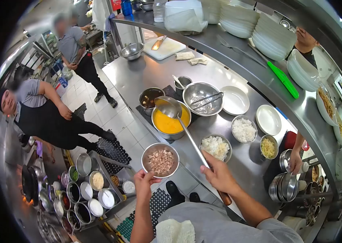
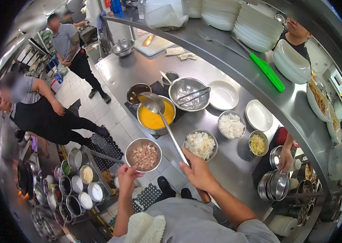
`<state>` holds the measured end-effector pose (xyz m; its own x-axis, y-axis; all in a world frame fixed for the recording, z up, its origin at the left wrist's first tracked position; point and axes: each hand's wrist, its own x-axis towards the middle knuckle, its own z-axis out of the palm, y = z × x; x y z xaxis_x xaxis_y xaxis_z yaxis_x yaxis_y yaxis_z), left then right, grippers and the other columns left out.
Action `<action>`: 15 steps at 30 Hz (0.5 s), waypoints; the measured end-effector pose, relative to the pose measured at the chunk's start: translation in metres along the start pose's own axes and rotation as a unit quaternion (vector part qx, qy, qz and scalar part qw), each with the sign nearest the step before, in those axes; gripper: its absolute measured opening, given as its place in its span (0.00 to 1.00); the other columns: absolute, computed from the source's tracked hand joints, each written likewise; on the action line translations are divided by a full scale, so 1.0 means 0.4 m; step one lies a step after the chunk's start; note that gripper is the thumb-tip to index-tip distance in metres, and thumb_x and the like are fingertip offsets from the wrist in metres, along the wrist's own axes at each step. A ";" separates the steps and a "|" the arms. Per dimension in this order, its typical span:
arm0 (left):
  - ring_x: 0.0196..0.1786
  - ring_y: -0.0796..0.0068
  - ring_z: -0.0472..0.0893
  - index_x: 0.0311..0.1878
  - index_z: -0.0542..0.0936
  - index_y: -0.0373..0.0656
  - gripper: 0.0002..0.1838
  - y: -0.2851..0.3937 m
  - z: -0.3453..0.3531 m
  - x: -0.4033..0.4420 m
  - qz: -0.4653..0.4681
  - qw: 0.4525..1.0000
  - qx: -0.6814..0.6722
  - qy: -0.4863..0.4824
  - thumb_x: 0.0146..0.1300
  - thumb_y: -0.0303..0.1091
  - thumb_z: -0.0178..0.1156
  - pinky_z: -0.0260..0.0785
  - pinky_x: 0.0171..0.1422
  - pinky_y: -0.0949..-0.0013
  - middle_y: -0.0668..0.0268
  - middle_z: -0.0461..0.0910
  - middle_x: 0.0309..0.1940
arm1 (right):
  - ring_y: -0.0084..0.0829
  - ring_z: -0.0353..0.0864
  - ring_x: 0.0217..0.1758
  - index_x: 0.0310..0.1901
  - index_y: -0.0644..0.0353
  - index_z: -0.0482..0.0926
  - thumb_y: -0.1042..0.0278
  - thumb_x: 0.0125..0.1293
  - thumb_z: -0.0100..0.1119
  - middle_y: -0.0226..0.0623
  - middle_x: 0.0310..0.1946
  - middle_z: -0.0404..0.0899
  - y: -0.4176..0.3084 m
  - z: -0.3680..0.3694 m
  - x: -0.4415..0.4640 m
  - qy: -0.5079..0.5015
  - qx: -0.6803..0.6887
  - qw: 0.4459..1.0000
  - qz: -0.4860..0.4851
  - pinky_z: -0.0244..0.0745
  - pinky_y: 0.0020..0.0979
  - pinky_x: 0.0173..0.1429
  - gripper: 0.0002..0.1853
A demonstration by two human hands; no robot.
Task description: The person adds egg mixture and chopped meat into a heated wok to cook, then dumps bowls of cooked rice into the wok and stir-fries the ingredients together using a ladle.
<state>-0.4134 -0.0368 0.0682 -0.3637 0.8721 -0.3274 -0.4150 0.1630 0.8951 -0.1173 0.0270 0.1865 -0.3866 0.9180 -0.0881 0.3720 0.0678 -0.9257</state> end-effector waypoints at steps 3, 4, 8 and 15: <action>0.27 0.68 0.87 0.35 0.79 0.31 0.05 0.013 0.019 0.048 -0.017 0.999 0.021 -0.032 0.65 0.24 0.60 0.86 0.33 0.67 0.56 0.85 0.31 | 0.31 0.77 0.36 0.73 0.66 0.67 0.71 0.73 0.59 0.45 0.35 0.79 -0.038 0.047 -0.006 -0.001 0.023 0.997 0.068 0.75 0.34 0.44 0.29; 0.27 0.68 0.87 0.35 0.79 0.31 0.05 0.019 0.019 0.060 -0.022 0.998 0.029 -0.042 0.65 0.24 0.60 0.87 0.34 0.66 0.56 0.85 0.30 | 0.32 0.76 0.35 0.72 0.66 0.68 0.71 0.73 0.59 0.46 0.34 0.78 -0.045 0.061 -0.009 0.005 0.020 0.996 0.084 0.75 0.35 0.44 0.28; 0.26 0.67 0.87 0.34 0.79 0.33 0.04 0.000 -0.016 0.120 -0.050 0.996 0.027 -0.062 0.63 0.24 0.63 0.86 0.32 0.68 0.59 0.83 0.28 | 0.46 0.81 0.37 0.73 0.67 0.67 0.71 0.73 0.58 0.53 0.35 0.80 -0.056 0.088 0.032 0.029 -0.036 0.998 0.040 0.76 0.41 0.47 0.28; 0.28 0.66 0.88 0.33 0.77 0.35 0.07 0.024 -0.031 0.159 -0.060 0.994 0.033 -0.088 0.67 0.25 0.62 0.87 0.35 0.67 0.54 0.86 0.31 | 0.62 0.83 0.47 0.73 0.72 0.65 0.72 0.74 0.57 0.67 0.45 0.81 -0.121 0.107 0.043 0.033 -0.101 0.990 0.097 0.75 0.48 0.56 0.29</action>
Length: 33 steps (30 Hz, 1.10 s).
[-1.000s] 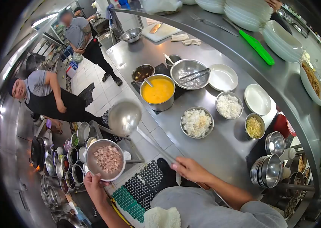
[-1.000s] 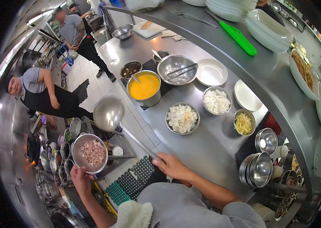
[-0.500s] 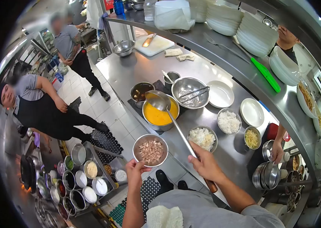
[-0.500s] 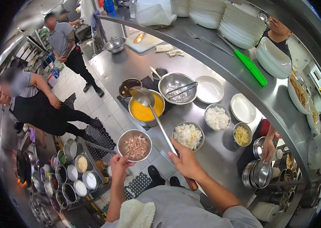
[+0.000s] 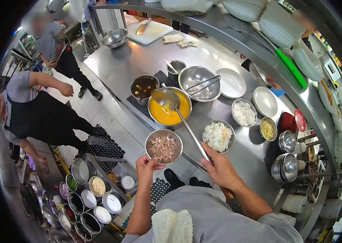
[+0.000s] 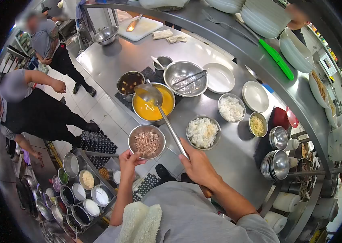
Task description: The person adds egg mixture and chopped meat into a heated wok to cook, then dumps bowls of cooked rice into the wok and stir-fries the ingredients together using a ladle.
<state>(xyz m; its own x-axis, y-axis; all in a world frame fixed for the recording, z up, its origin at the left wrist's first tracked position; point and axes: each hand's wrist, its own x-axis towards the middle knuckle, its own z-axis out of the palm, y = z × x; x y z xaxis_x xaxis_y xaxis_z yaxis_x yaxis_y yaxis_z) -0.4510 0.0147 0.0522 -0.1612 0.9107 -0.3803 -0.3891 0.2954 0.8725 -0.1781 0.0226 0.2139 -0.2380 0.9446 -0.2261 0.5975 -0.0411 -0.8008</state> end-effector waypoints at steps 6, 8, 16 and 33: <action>0.28 0.66 0.88 0.33 0.77 0.36 0.07 0.005 -0.020 0.010 0.001 1.000 -0.001 0.025 0.68 0.25 0.63 0.87 0.35 0.68 0.55 0.85 0.31 | 0.57 0.84 0.42 0.74 0.71 0.64 0.71 0.75 0.56 0.64 0.42 0.81 0.053 0.013 0.028 0.020 -0.019 0.998 -0.058 0.78 0.46 0.52 0.30; 0.30 0.66 0.89 0.35 0.77 0.36 0.07 -0.009 -0.016 0.006 0.010 1.000 -0.001 0.024 0.69 0.27 0.64 0.87 0.36 0.68 0.56 0.85 0.32 | 0.47 0.84 0.35 0.74 0.70 0.66 0.70 0.76 0.56 0.55 0.38 0.81 0.049 0.005 0.023 -0.012 0.023 1.000 -0.009 0.79 0.42 0.42 0.28; 0.32 0.67 0.89 0.33 0.75 0.39 0.11 -0.023 0.058 -0.009 0.026 0.999 -0.027 0.024 0.70 0.30 0.65 0.87 0.37 0.68 0.61 0.83 0.31 | 0.15 0.65 0.20 0.64 0.62 0.70 0.69 0.76 0.53 0.25 0.30 0.68 0.047 -0.048 0.085 -0.165 0.503 0.828 0.183 0.64 0.22 0.18 0.18; 0.30 0.71 0.86 0.32 0.75 0.39 0.12 -0.065 0.117 -0.036 0.056 0.993 -0.059 0.080 0.70 0.29 0.67 0.87 0.38 0.69 0.60 0.83 0.31 | 0.20 0.76 0.22 0.69 0.61 0.70 0.69 0.76 0.53 0.34 0.32 0.75 0.018 -0.117 0.103 -0.165 0.127 0.977 0.048 0.71 0.29 0.19 0.22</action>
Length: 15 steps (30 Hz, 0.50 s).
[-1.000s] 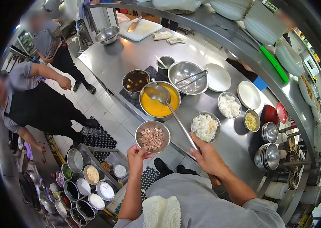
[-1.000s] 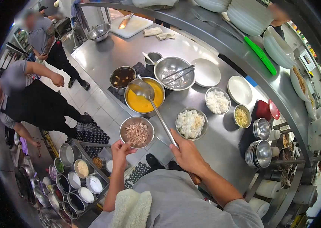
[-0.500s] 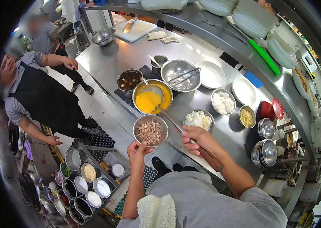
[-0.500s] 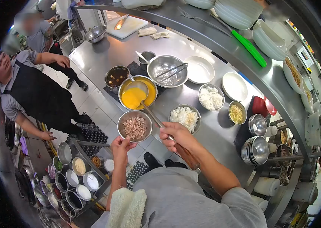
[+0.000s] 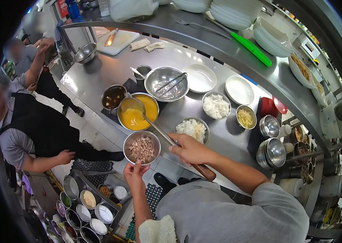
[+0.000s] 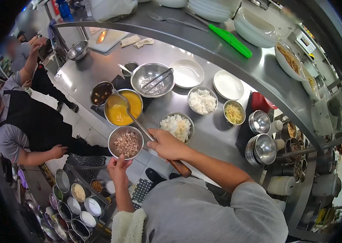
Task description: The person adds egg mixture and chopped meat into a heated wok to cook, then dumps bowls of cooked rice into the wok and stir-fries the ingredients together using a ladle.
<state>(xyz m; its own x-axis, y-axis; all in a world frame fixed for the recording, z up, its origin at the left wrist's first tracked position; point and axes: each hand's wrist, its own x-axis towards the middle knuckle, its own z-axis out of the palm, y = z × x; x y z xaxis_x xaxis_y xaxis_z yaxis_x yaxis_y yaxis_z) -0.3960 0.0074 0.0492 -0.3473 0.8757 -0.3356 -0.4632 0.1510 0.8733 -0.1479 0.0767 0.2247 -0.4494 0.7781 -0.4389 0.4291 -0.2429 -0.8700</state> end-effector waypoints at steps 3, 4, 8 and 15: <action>0.29 0.71 0.86 0.32 0.75 0.39 0.13 -0.003 0.016 -0.007 0.007 1.000 -0.012 -0.004 0.70 0.30 0.68 0.87 0.37 0.68 0.61 0.82 0.30 | 0.17 0.73 0.23 0.76 0.63 0.63 0.69 0.76 0.53 0.29 0.31 0.71 0.042 -0.011 0.038 -0.060 0.143 0.988 0.015 0.69 0.26 0.18 0.29; 0.29 0.71 0.86 0.32 0.75 0.39 0.13 -0.007 0.019 -0.007 0.007 1.000 -0.015 -0.002 0.70 0.30 0.68 0.87 0.37 0.68 0.61 0.82 0.31 | 0.16 0.71 0.22 0.76 0.64 0.62 0.68 0.76 0.53 0.28 0.31 0.70 0.041 -0.017 0.040 -0.061 0.195 0.978 0.030 0.67 0.25 0.18 0.30; 0.29 0.71 0.86 0.32 0.75 0.39 0.13 -0.028 0.030 -0.007 0.004 1.000 -0.017 0.004 0.70 0.30 0.67 0.87 0.37 0.68 0.61 0.82 0.31 | 0.14 0.65 0.20 0.73 0.67 0.62 0.68 0.76 0.53 0.26 0.30 0.68 0.021 -0.049 0.041 -0.054 0.346 0.932 0.089 0.61 0.21 0.17 0.27; 0.29 0.69 0.87 0.34 0.76 0.37 0.10 -0.040 0.063 -0.014 -0.011 1.000 -0.019 0.005 0.71 0.29 0.66 0.87 0.38 0.68 0.57 0.84 0.33 | 0.13 0.65 0.21 0.55 0.58 0.67 0.69 0.76 0.54 0.23 0.29 0.68 0.031 -0.105 0.037 -0.119 0.439 0.887 0.083 0.60 0.20 0.18 0.11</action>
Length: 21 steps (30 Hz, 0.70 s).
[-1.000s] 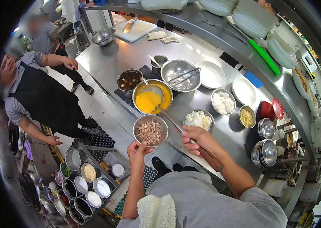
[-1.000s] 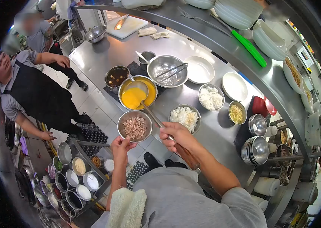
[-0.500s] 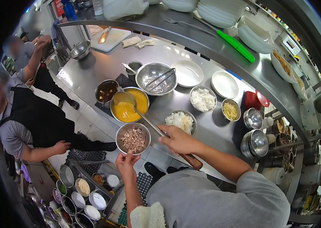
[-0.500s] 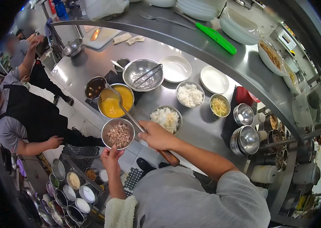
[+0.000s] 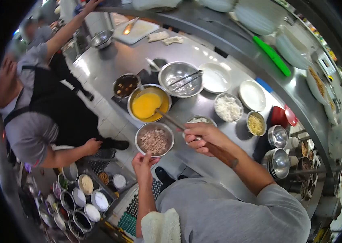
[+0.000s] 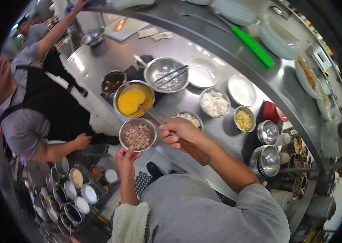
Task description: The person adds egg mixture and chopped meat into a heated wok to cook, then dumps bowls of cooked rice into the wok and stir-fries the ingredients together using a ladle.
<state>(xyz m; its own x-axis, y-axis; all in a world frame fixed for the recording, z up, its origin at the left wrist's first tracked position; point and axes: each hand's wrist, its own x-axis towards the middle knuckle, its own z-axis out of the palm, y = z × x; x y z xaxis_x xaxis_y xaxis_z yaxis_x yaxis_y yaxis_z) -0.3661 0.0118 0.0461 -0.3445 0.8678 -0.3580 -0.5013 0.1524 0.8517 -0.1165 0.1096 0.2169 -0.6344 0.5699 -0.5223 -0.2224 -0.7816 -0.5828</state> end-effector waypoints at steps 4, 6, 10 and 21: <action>0.30 0.68 0.88 0.34 0.76 0.38 0.11 0.005 0.001 -0.004 -0.002 1.000 -0.005 -0.014 0.72 0.30 0.65 0.87 0.39 0.68 0.57 0.85 0.33 | 0.11 0.62 0.19 0.65 0.65 0.70 0.70 0.77 0.51 0.25 0.29 0.67 -0.011 0.024 -0.020 0.032 0.007 0.999 -0.017 0.59 0.17 0.15 0.18; 0.30 0.69 0.88 0.34 0.76 0.38 0.11 0.011 0.002 -0.005 0.002 1.000 -0.001 -0.010 0.72 0.30 0.65 0.87 0.39 0.68 0.57 0.85 0.32 | 0.11 0.63 0.19 0.66 0.65 0.69 0.70 0.77 0.51 0.25 0.29 0.67 -0.015 0.032 -0.026 0.031 0.003 0.999 -0.022 0.60 0.17 0.15 0.19; 0.30 0.69 0.87 0.34 0.76 0.38 0.11 0.015 0.000 -0.006 0.004 1.000 0.005 -0.007 0.71 0.30 0.65 0.87 0.39 0.67 0.57 0.85 0.32 | 0.11 0.64 0.18 0.66 0.65 0.69 0.70 0.76 0.52 0.25 0.29 0.67 -0.017 0.031 -0.032 0.027 -0.009 0.999 -0.027 0.61 0.17 0.15 0.20; 0.31 0.67 0.88 0.35 0.76 0.36 0.10 0.011 -0.003 -0.018 0.011 1.000 -0.004 -0.001 0.72 0.30 0.65 0.87 0.41 0.66 0.57 0.84 0.32 | 0.12 0.65 0.19 0.64 0.66 0.69 0.71 0.77 0.51 0.27 0.30 0.68 -0.018 0.022 -0.045 0.028 0.013 0.999 -0.042 0.64 0.17 0.14 0.18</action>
<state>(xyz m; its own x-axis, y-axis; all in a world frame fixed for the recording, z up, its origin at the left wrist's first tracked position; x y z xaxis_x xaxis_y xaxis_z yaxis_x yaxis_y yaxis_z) -0.3667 0.0057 0.0519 -0.3536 0.8717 -0.3392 -0.5008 0.1299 0.8558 -0.1099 0.1026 0.2361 -0.5703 0.6460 -0.5073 -0.2920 -0.7368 -0.6098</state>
